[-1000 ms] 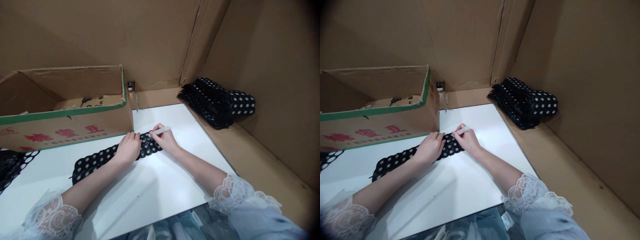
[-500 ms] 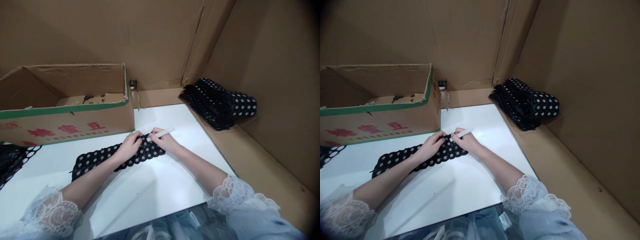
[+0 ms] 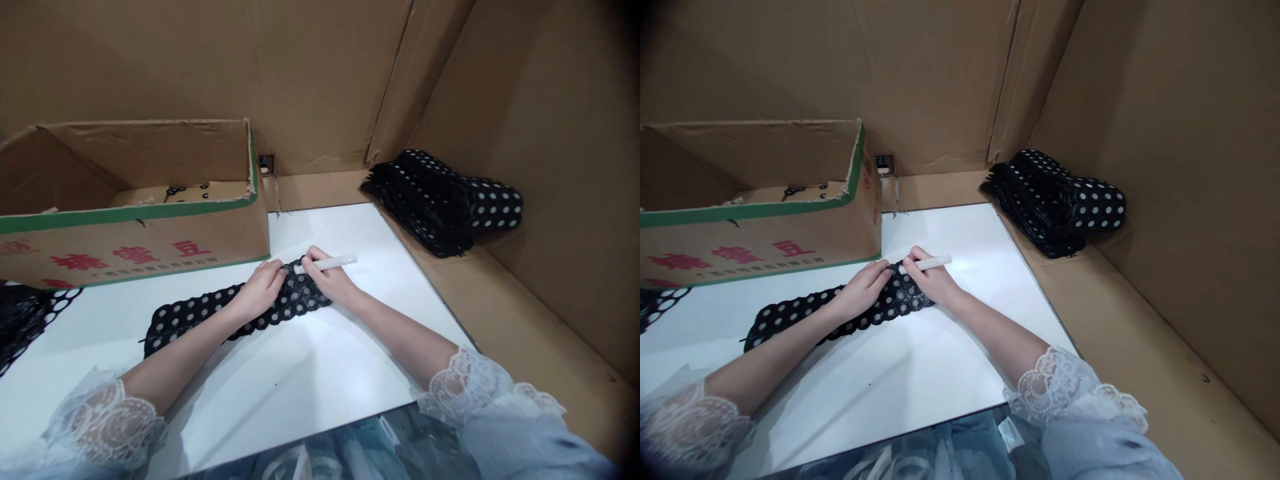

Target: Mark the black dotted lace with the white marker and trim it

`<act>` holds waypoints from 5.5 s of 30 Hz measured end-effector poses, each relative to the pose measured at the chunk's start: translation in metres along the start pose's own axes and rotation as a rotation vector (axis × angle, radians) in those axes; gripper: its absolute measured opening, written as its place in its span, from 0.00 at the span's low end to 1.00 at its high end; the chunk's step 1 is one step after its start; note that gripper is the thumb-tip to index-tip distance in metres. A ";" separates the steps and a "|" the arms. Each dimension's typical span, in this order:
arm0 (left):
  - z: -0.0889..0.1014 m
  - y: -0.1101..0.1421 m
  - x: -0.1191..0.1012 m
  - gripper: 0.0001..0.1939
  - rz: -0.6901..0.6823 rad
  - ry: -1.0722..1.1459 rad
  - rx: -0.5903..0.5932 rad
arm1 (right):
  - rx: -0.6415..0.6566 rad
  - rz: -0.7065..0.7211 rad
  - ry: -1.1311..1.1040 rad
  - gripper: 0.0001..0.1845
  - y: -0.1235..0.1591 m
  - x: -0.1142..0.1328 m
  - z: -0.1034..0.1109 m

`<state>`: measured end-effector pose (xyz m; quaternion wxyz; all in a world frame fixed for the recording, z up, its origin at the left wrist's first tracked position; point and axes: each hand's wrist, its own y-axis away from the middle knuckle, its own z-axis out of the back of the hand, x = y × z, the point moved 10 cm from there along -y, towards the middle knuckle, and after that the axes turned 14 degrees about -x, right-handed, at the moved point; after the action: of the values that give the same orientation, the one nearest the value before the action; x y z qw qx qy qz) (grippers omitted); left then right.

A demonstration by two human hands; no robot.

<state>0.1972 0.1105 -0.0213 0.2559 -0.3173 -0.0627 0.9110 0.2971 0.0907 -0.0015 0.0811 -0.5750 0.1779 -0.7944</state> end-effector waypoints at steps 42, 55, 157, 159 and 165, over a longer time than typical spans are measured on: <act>0.003 0.004 0.004 0.08 0.054 -0.018 -0.006 | 0.139 0.032 0.153 0.15 0.008 -0.003 -0.005; 0.008 0.012 -0.003 0.08 0.068 -0.183 -0.047 | 0.051 0.046 0.620 0.13 0.006 0.001 -0.015; -0.006 0.013 0.011 0.15 0.378 0.458 0.271 | 0.088 0.282 0.322 0.13 0.013 0.017 -0.018; -0.006 0.014 0.012 0.16 0.384 0.455 0.276 | 0.059 0.271 0.410 0.12 0.008 0.013 -0.019; -0.003 0.015 0.003 0.18 0.271 0.373 0.306 | 0.008 0.119 0.411 0.13 0.001 0.006 -0.008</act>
<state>0.1909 0.0995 -0.0297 0.1837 -0.4428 0.1669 0.8616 0.2879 0.0895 0.0014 0.0922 -0.3892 0.2213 -0.8894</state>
